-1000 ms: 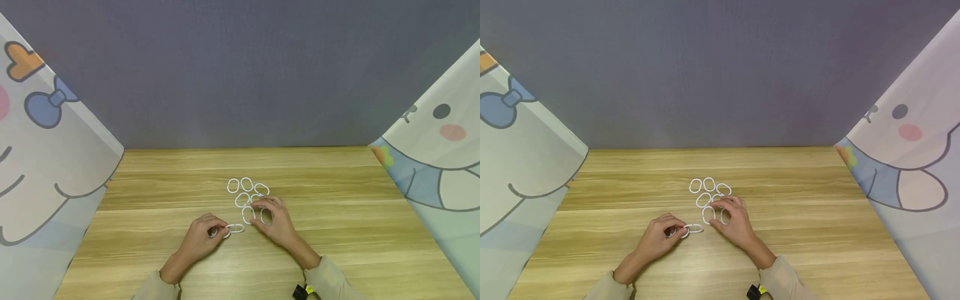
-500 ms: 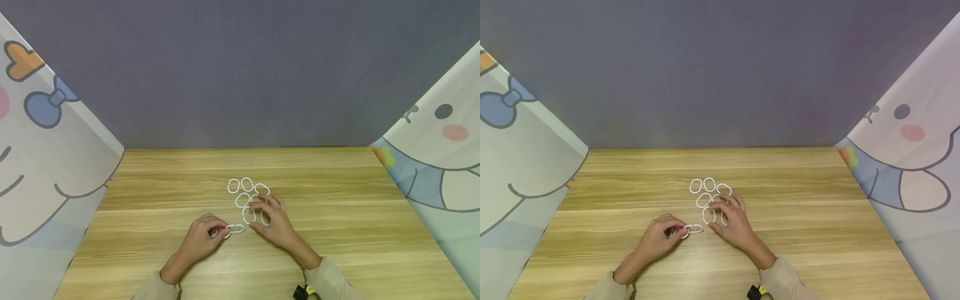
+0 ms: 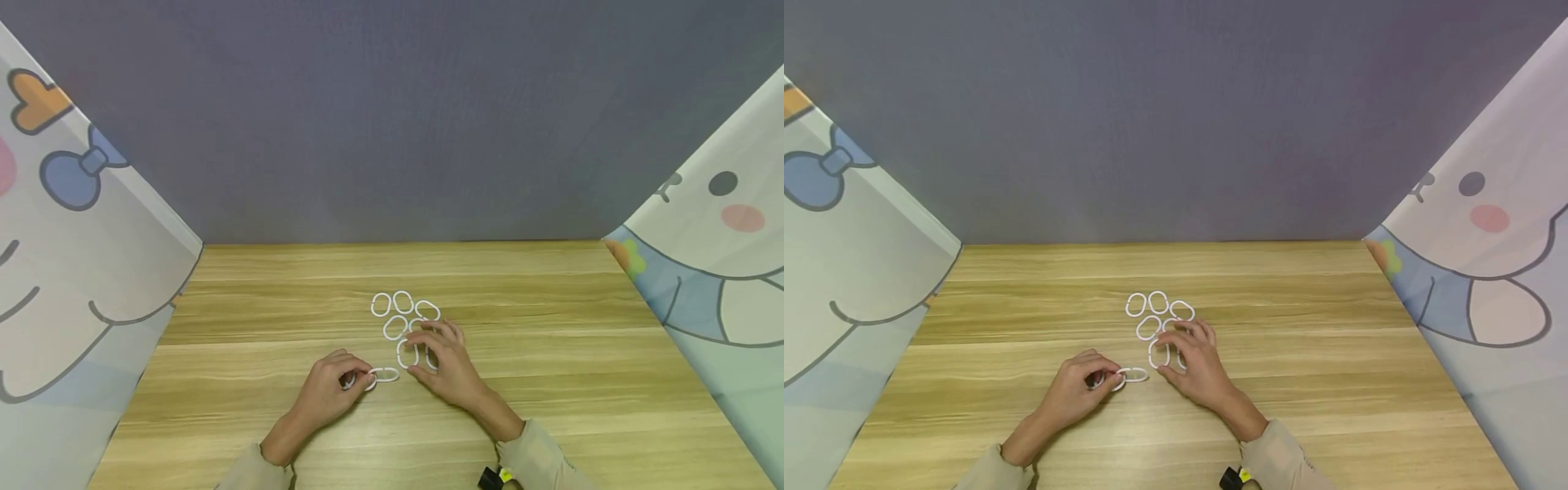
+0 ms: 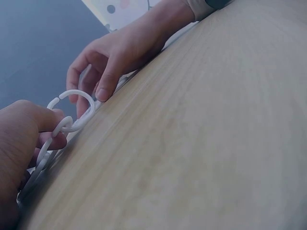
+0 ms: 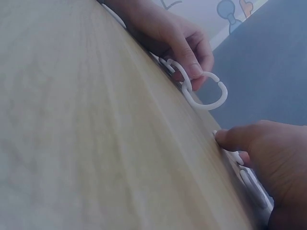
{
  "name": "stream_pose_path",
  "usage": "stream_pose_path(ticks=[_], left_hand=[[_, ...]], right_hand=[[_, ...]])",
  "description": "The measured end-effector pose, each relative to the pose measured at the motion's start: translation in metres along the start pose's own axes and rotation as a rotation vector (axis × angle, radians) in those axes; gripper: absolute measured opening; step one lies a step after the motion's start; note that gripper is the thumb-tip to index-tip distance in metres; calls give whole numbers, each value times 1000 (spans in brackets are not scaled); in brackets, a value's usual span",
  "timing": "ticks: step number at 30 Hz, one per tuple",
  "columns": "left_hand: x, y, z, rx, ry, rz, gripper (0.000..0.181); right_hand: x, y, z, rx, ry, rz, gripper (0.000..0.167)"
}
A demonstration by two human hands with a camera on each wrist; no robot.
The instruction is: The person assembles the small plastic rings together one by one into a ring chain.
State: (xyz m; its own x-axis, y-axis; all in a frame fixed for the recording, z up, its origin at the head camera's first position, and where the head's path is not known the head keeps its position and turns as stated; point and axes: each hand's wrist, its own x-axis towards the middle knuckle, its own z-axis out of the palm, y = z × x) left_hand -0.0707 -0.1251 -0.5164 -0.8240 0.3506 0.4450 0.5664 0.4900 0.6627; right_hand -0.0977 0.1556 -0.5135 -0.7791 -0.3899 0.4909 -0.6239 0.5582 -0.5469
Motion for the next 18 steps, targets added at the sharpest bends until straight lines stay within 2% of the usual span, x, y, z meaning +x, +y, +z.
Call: stream_pose_path(ticks=[4,9,18], left_hand=[[-1,-1,0,-2,2,1,13],[-1,-1,0,-9,3,0,13],[-1,0,0,-7,3,-6,13]], right_hand=[[-2,4,3,37,63,-8,56],[-1,2,2,104,104,-11,55],[-1,-5,-1,353,88,-33,62]])
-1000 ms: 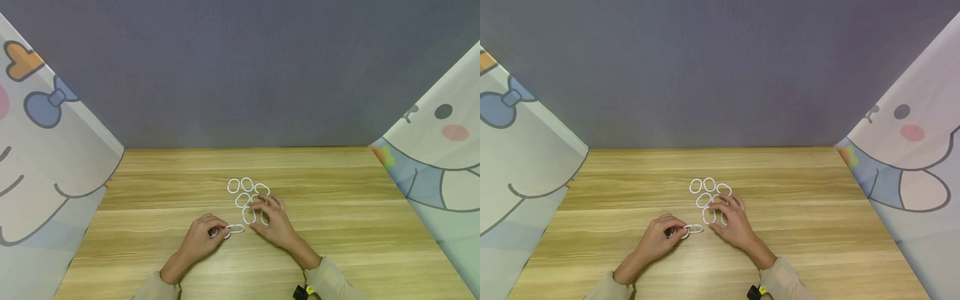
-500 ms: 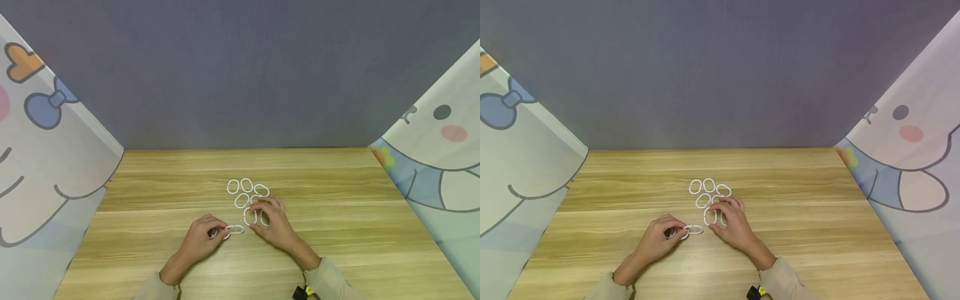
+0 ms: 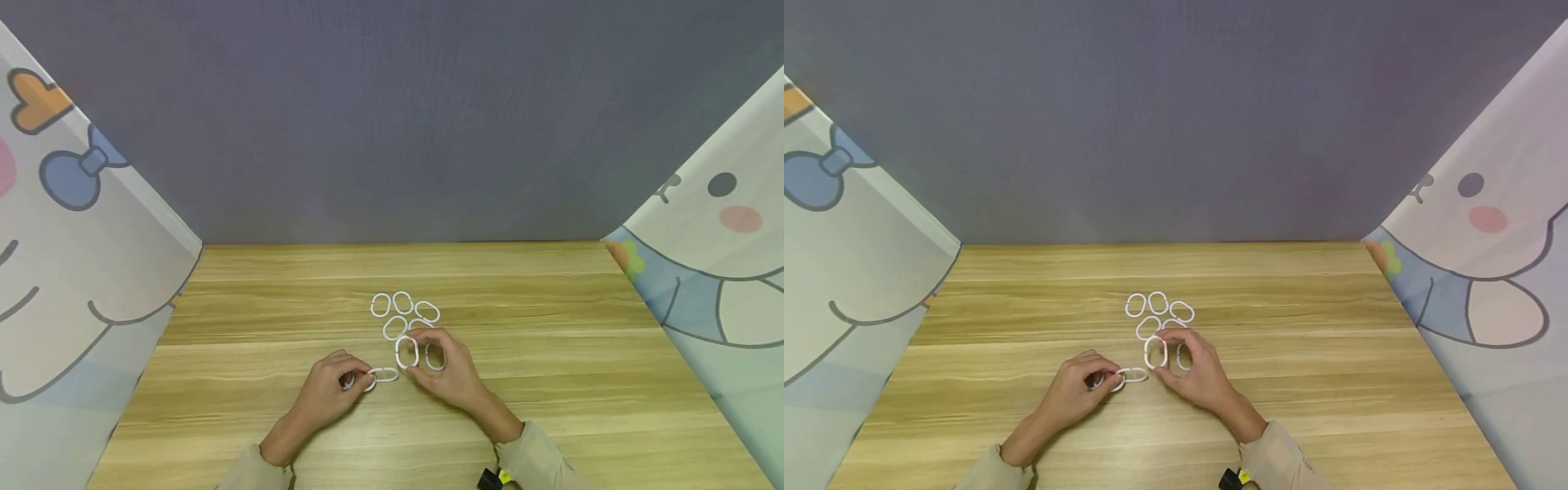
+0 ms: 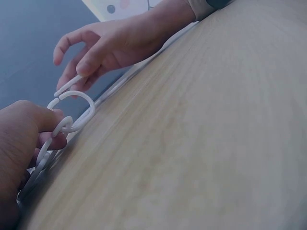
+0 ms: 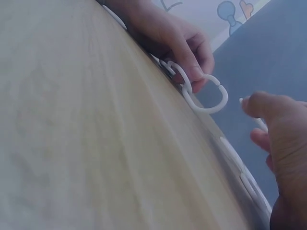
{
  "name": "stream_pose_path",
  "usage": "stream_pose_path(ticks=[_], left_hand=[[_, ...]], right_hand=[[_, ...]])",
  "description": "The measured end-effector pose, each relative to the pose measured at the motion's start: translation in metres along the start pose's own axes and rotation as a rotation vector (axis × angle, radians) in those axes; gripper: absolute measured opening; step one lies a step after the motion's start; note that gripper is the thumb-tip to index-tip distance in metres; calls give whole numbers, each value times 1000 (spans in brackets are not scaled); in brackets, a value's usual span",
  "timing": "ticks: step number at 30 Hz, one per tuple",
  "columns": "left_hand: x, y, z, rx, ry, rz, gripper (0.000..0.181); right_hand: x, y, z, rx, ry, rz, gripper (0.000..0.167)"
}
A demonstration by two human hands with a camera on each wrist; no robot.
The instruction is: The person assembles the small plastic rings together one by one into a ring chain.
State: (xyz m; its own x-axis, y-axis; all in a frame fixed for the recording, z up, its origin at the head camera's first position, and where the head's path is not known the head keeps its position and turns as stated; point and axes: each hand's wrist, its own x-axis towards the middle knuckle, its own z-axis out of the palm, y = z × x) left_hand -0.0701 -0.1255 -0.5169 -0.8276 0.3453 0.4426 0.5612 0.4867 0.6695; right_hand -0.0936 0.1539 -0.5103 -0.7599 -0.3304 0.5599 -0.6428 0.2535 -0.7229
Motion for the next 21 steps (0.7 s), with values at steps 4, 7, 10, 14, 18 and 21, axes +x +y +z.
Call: stream_pose_path(ticks=[4,7,10,14,18,21], left_hand=[[0,0,0,3,0,3,14],[1,0,0,7,1,7,14],[1,0,0,9,2,8,14],[1,-1,0,7,2,11,14],[0,-2,0,0,-3,18,14],[1,-2,0,-8,-5,25,14]], right_hand=[[-2,-4,3,65,-22,-26,63],[-3,-7,6,84,-45,-46,62],[-3,-9,9,97,-61,-62,61],[-4,-10,12,82,-67,-92,60],[-6,-10,14,56,-71,-85,58],[-6,-11,14,46,-79,-70,55]])
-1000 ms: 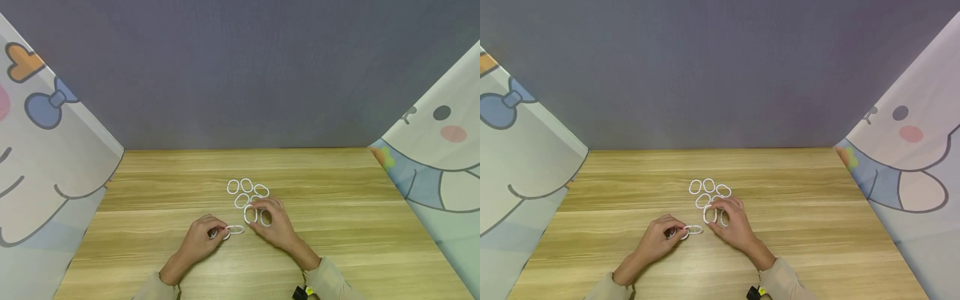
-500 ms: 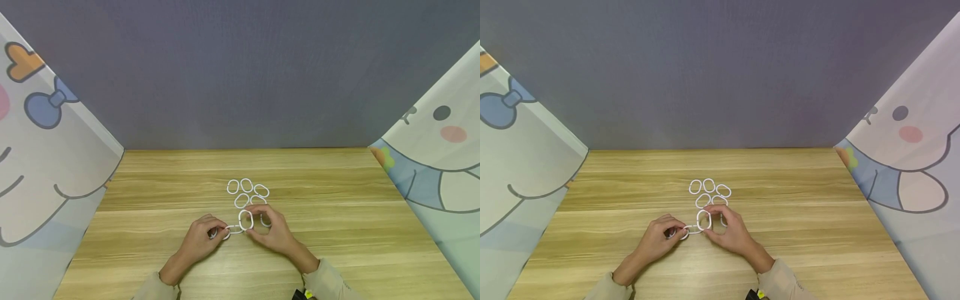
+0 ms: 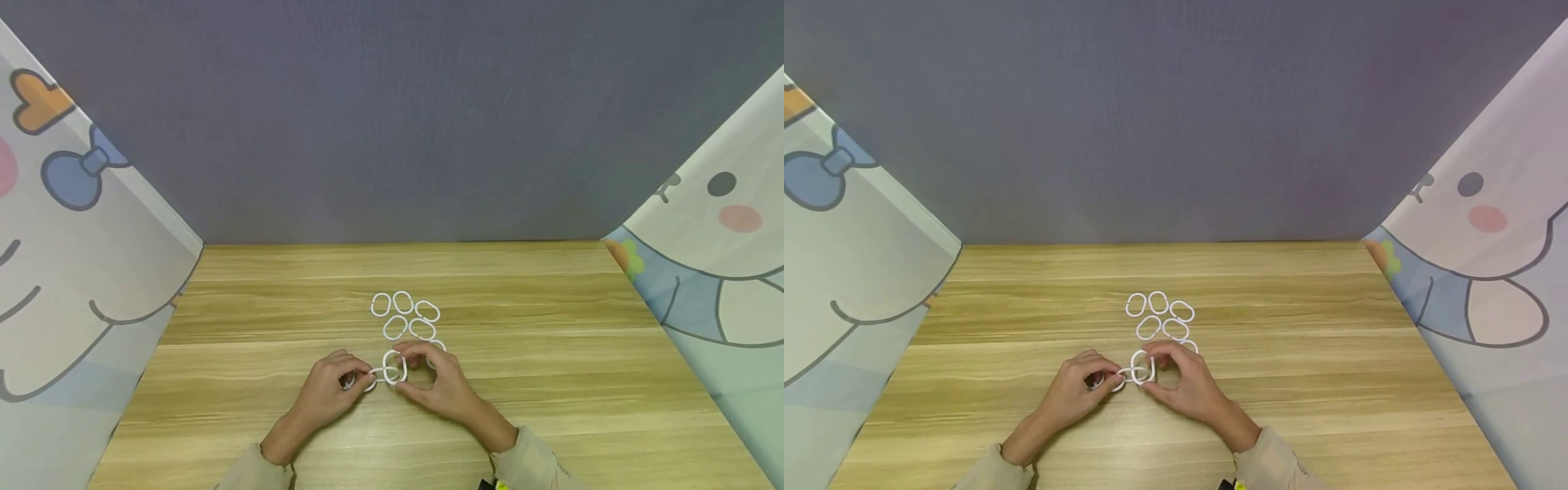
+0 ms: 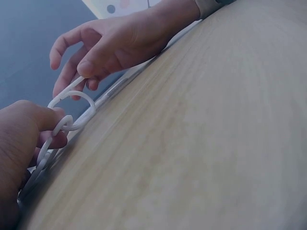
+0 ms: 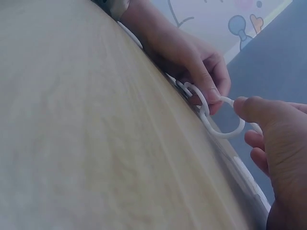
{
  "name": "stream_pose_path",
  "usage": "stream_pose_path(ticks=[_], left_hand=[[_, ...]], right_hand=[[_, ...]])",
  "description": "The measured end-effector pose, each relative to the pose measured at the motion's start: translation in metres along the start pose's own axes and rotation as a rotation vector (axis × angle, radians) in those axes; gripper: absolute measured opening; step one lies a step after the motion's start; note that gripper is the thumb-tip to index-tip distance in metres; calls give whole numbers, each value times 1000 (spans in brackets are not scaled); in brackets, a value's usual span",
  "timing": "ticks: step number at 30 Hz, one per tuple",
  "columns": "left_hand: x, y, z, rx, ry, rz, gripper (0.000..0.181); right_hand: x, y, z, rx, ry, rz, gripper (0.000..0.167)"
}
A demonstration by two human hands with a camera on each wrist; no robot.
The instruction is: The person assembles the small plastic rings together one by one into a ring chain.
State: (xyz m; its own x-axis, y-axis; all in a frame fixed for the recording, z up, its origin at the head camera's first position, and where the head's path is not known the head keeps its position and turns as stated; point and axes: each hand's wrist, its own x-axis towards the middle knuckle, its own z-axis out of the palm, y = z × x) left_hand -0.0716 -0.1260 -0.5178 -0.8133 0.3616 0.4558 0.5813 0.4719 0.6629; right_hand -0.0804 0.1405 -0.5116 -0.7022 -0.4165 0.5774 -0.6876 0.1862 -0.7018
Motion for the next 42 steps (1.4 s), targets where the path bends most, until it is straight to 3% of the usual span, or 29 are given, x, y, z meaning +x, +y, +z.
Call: stream_pose_path(ticks=[11,18,24,33,42], left_hand=[[1,1,0,7,-5,10,13],[0,2,0,20,-2,-9,12],[0,2,0,23,19,-18,12],[0,2,1,31,28,-13,14],[1,1,1,34,32,-9,13]], right_hand=[[1,1,0,-99,12,-57,48],[1,-1,0,-9,53,54,34],[3,-1,0,29,92,5,33],[3,1,1,-20,164,-4,31],[2,2,1,-52,174,54,34]])
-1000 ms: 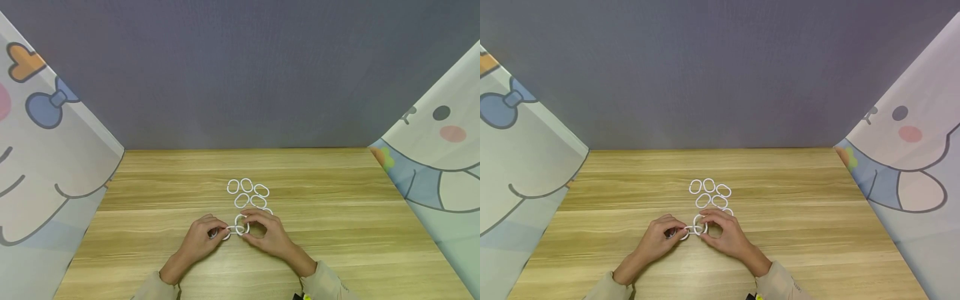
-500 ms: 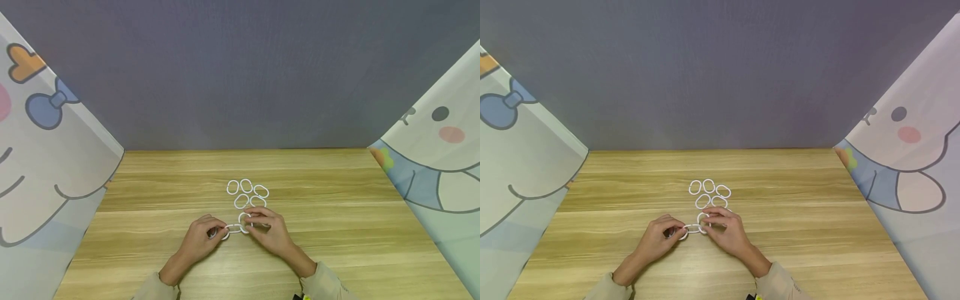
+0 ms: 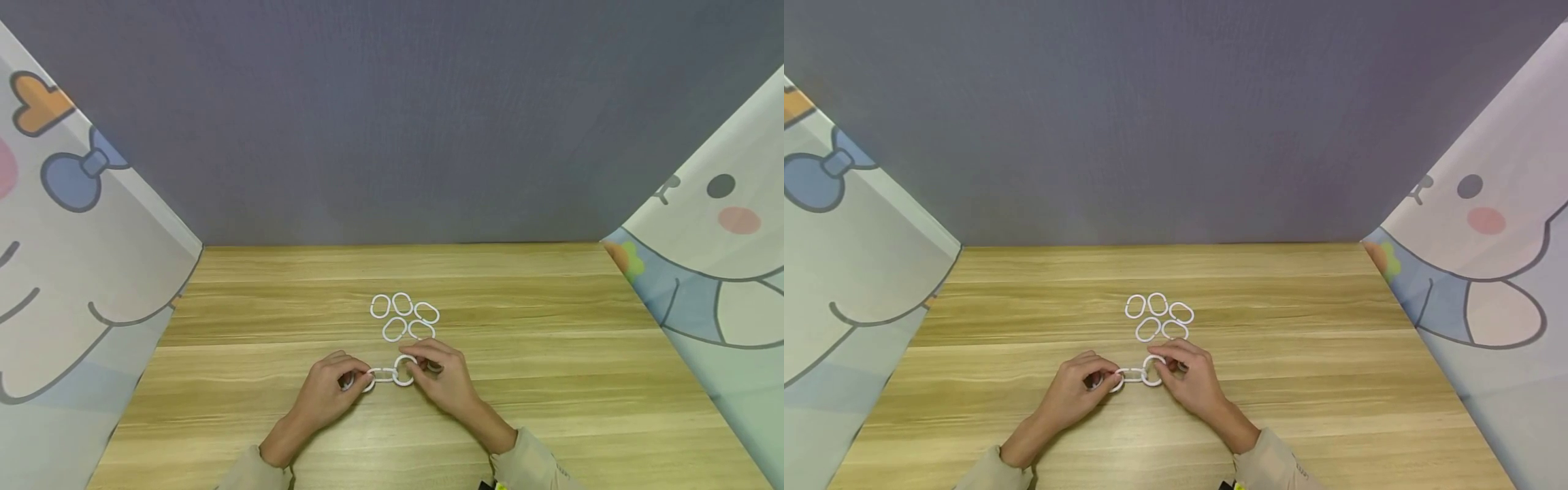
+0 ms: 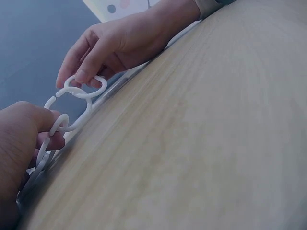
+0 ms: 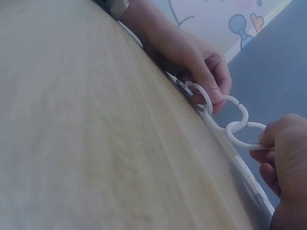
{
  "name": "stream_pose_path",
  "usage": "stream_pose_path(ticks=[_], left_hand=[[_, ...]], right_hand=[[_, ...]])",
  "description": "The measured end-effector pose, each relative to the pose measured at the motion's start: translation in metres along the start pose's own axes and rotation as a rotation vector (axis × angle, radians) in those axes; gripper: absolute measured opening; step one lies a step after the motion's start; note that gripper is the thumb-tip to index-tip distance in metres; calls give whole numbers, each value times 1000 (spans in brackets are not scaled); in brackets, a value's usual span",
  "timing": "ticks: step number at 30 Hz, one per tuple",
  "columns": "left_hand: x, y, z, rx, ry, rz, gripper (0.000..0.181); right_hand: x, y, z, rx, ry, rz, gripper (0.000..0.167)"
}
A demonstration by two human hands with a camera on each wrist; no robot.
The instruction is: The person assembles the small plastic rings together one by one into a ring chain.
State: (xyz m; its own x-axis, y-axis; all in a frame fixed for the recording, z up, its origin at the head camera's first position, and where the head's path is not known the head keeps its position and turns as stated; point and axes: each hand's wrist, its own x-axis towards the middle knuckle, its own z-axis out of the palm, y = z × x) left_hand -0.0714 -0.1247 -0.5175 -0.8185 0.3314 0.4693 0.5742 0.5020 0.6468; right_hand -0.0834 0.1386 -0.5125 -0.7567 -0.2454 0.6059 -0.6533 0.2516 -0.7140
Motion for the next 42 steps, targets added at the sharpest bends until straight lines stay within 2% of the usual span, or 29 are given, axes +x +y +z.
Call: stream_pose_path(ticks=[10,17,21,26,30,33,37,39,42], left_hand=[[0,1,-1,8,24,-25,15],[0,2,-2,19,38,-55,13],[0,2,-2,25,57,-89,9],[1,0,-2,82,140,-125,13],[2,-1,-3,143,229,-136,19],[2,-1,-3,149,265,-105,17],[2,-2,-3,110,273,5,16],[3,0,-2,78,262,61,22],[2,5,2,20,210,101,24]], right_hand=[[1,-1,1,-50,61,68,24],[1,-1,-1,-38,57,118,19],[1,-1,-1,-33,49,119,20],[0,-1,-2,-46,19,75,26],[0,0,-2,-49,-28,97,24],[-1,1,-2,-48,-52,112,21],[-2,2,-1,-38,-67,106,20],[-2,2,-1,-41,-75,106,20],[-2,1,-1,-51,-89,114,20]])
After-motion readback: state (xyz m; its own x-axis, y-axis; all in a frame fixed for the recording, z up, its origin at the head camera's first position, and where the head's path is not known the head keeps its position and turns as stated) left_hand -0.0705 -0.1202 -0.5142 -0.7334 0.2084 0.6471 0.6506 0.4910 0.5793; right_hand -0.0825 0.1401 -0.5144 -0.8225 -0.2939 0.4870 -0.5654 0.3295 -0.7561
